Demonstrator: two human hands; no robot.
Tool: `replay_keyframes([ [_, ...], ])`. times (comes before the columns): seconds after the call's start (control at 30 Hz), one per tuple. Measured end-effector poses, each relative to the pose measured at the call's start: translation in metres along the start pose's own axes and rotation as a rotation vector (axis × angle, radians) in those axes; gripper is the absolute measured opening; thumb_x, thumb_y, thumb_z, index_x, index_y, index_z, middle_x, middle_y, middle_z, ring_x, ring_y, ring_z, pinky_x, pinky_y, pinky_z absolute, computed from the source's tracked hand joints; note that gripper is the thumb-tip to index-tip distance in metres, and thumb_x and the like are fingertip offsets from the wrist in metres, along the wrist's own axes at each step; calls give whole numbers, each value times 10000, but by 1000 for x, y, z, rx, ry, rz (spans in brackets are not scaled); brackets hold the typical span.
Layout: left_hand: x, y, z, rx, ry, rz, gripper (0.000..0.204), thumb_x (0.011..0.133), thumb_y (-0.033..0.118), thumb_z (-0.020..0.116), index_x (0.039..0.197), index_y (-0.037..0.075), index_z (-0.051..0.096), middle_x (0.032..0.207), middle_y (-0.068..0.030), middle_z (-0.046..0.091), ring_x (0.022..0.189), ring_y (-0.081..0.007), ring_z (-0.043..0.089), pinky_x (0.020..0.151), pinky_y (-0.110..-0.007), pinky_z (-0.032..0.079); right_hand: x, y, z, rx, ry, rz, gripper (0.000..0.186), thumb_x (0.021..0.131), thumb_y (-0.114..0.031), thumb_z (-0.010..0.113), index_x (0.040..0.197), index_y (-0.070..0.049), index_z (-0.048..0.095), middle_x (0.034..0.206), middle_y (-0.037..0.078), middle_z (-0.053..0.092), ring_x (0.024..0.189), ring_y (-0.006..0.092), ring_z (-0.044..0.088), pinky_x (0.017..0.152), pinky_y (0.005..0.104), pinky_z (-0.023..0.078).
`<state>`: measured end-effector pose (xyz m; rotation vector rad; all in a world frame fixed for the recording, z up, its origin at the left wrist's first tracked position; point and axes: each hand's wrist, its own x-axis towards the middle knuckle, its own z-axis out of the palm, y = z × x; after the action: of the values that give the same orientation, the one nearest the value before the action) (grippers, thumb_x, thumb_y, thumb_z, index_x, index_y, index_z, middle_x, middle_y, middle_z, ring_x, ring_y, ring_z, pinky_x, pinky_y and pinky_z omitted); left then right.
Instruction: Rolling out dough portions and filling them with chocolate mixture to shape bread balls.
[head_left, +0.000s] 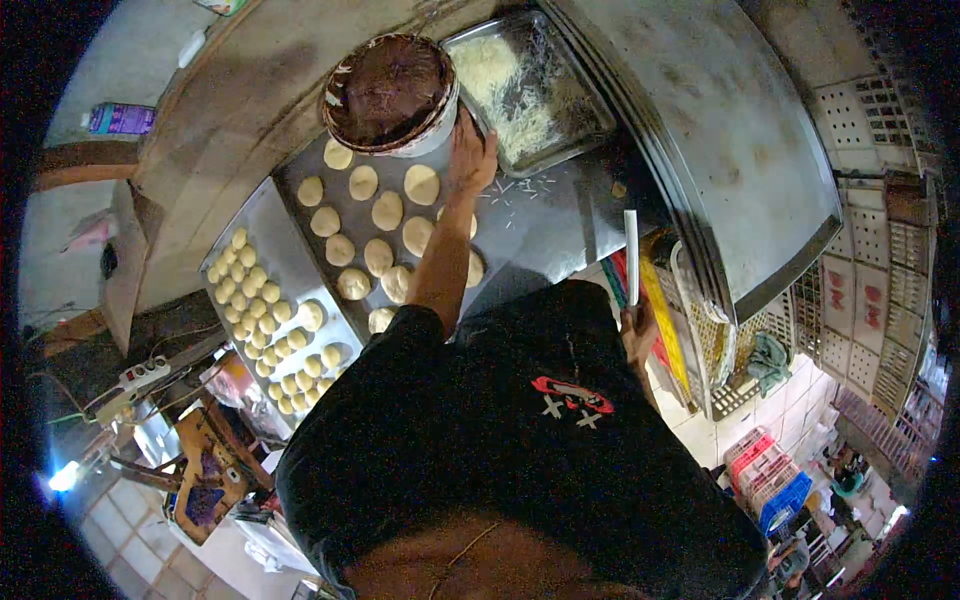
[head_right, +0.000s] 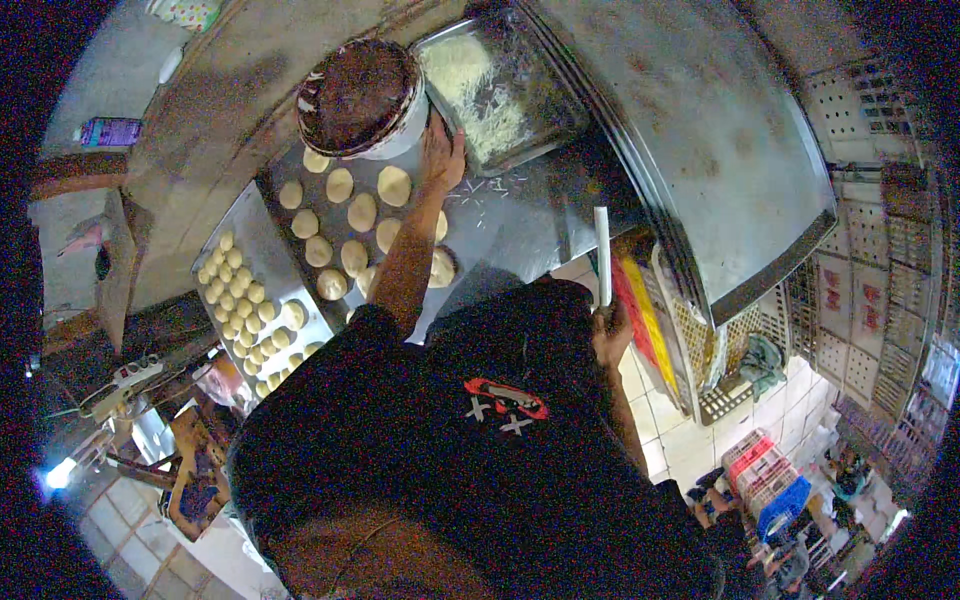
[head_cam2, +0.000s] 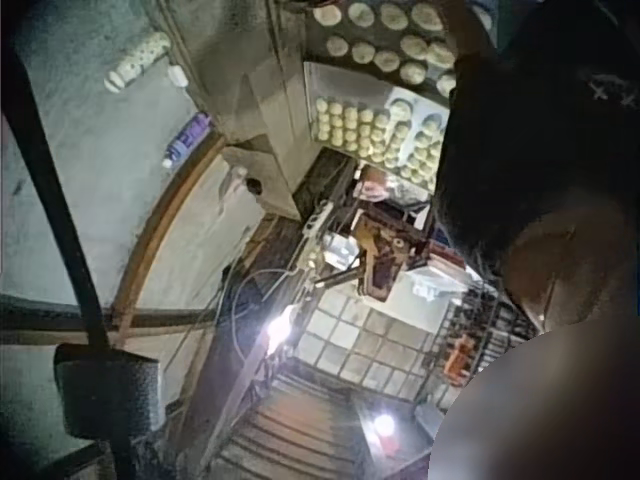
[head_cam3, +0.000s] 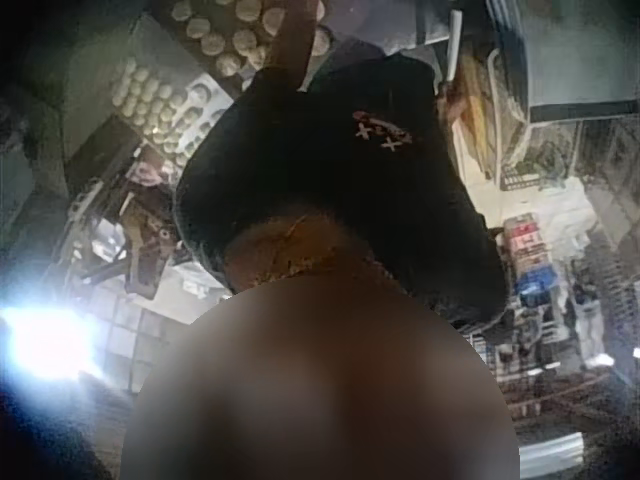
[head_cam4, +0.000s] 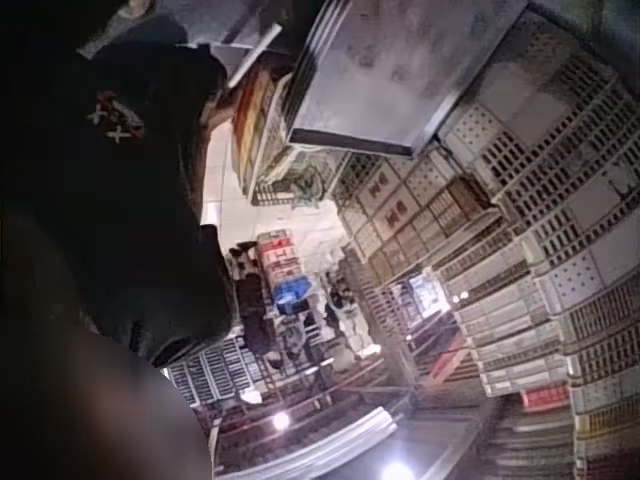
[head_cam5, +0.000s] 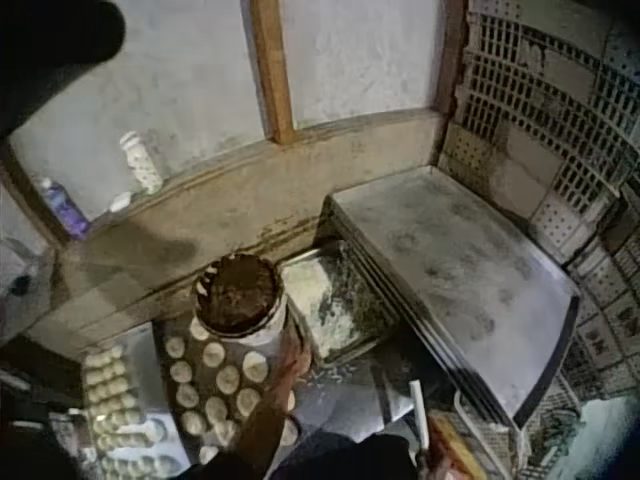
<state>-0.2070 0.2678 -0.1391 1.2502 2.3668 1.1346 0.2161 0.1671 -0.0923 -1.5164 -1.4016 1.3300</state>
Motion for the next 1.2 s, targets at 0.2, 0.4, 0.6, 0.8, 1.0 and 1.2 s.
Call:
replay_keyframes([
  [0.2, -106, 20, 29, -394, -117, -286, 534, 967, 269, 427, 1396, -35, 332, 1423, -261, 377, 1334, -403, 335, 1108, -446, 260, 9, 19, 3, 47, 16, 23, 405, 876, -77, 557, 1274, -5, 528, 829, -3, 532, 719, 94, 476, 632, 223, 388],
  [0.4, -101, 15, 36, 224, 306, -189, 608, 970, 354, 364, 1373, -100, 355, 1480, -246, 304, 1408, -354, 227, 1158, -442, 132, 23, -7, 15, -124, -77, -224, 346, 819, -123, 604, 1123, 41, 584, 920, 116, 647, 823, 203, 608, 764, 328, 485],
  [0.6, -136, 59, 62, -335, 38, -106, 643, 980, 380, 359, 1398, -105, 295, 1498, -257, 249, 1413, -375, 186, 1162, -466, 94, 29, -5, 9, -245, -64, -79, 372, 798, -221, 644, 1079, 20, 603, 864, 130, 646, 784, 226, 610, 758, 344, 485],
  [0.8, -127, 50, 57, 18, 50, -117, 645, 985, 399, 376, 1434, -53, 278, 1521, -268, 180, 1426, -394, 134, 1156, -452, 111, 40, 12, 17, -124, -53, -90, 338, 826, -128, 634, 1124, 27, 596, 965, 153, 647, 920, 230, 618, 841, 346, 481],
  [1.0, -140, 49, 31, -510, 4, -142, 569, 924, 272, 554, 1408, 21, 390, 1483, -245, 305, 1408, -367, 233, 1137, -429, 197, 55, -39, 54, -341, -241, -106, 355, 790, -30, 594, 1142, 19, 586, 1054, 175, 640, 952, 276, 620, 848, 354, 484],
  [1.2, -135, 46, -52, -282, 109, -89, 395, 804, 19, 625, 1196, 58, 596, 1360, -225, 467, 1262, -392, 454, 1034, -462, 379, 79, -37, 106, -520, -720, -337, 420, 731, -68, 679, 1129, 19, 580, 947, 199, 563, 927, 369, 567, 797, 426, 464],
])
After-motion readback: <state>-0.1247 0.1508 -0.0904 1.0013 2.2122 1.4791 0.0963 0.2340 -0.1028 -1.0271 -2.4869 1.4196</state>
